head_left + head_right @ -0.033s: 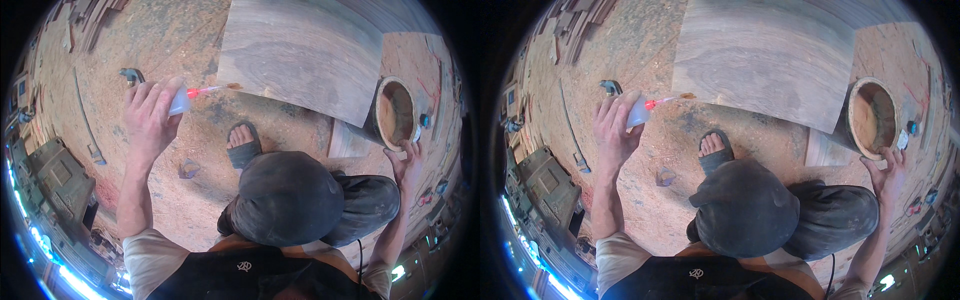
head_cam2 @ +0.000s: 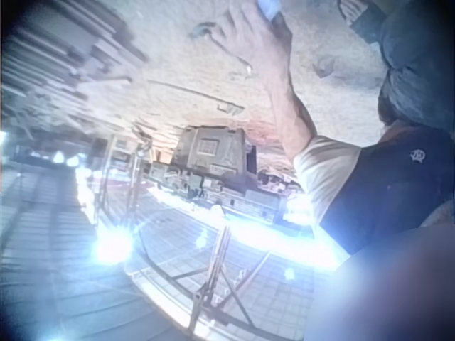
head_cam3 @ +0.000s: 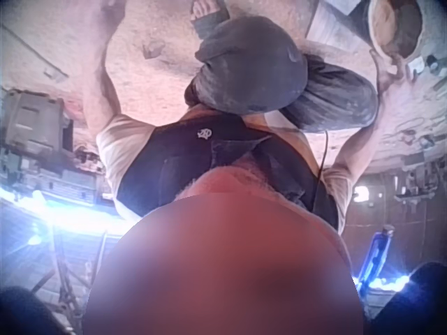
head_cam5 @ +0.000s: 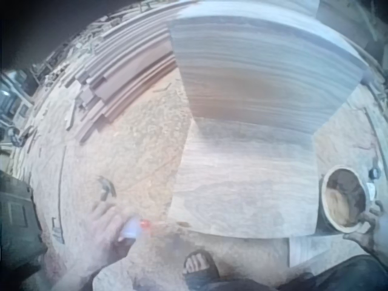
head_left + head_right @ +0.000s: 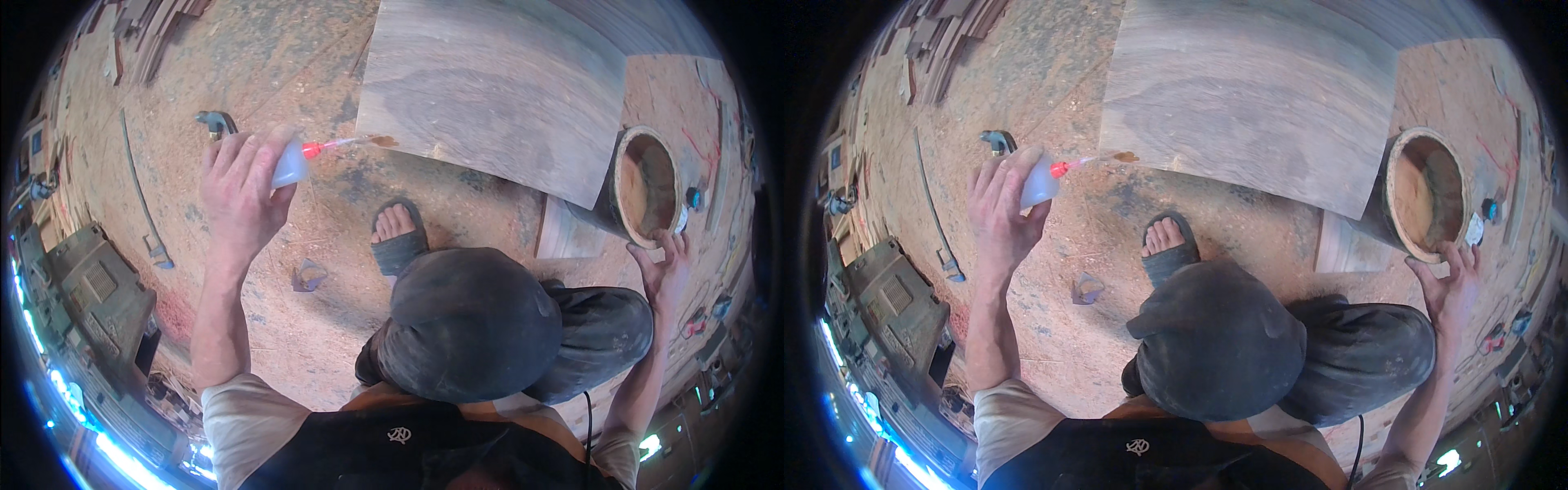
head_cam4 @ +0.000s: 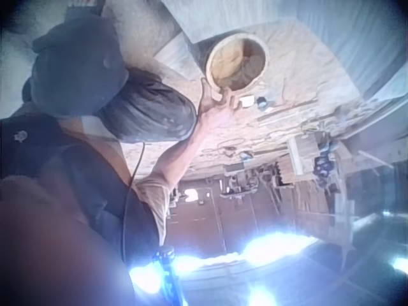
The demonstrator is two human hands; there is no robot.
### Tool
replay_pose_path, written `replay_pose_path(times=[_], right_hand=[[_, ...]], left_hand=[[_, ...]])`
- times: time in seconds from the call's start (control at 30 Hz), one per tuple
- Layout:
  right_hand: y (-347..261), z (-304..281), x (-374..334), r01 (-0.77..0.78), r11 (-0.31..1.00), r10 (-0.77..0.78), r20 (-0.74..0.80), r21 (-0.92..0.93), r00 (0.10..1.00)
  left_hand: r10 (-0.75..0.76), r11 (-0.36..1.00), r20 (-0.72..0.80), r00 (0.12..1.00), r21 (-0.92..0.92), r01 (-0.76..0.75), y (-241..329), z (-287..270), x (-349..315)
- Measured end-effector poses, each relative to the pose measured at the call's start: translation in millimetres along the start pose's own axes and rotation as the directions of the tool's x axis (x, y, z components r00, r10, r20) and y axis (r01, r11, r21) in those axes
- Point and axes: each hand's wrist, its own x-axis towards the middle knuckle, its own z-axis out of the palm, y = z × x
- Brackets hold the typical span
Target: The person applies glue in dots to a rectangular wood panel, then spreads the glue with their hand. Afterward, they use an electric sander to smooth the surface of the panel.
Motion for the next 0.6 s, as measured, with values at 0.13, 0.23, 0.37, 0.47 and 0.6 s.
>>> replay_pose_path(times=[0.13, 0.23, 0.37, 0.47, 0.6], right_hand=[[-1, -1, 0, 0.011, 1.000, -0.011, -0.013, -0.003, 1.000], [-3, -1, 0, 0.004, 1.000, -0.005, -0.014, -0.009, 1.000], [-4, 0, 1, -0.011, 1.000, 0.011, -0.005, 0.013, 1.000], [-4, -1, 1, 0.000, 1.000, 0.000, -0.004, 0.013, 1.000], [-3, -1, 1, 0.005, 1.000, -0.005, -0.009, -0.002, 1.000]], left_hand=[[-0.045, 0.999, -0.030, 0.999, 0.023, 0.046, -10, 1, -3], [-0.041, 0.997, -0.026, 0.999, 0.063, 0.043, -13, 3, -2], [-0.033, 0.995, -0.036, 0.999, 0.091, 0.036, -12, 3, 3], [-0.018, 0.996, -0.037, 0.999, 0.092, 0.022, -12, 3, 6], [-0.018, 0.995, -0.021, 1.000, 0.100, 0.020, -13, 2, 4]])
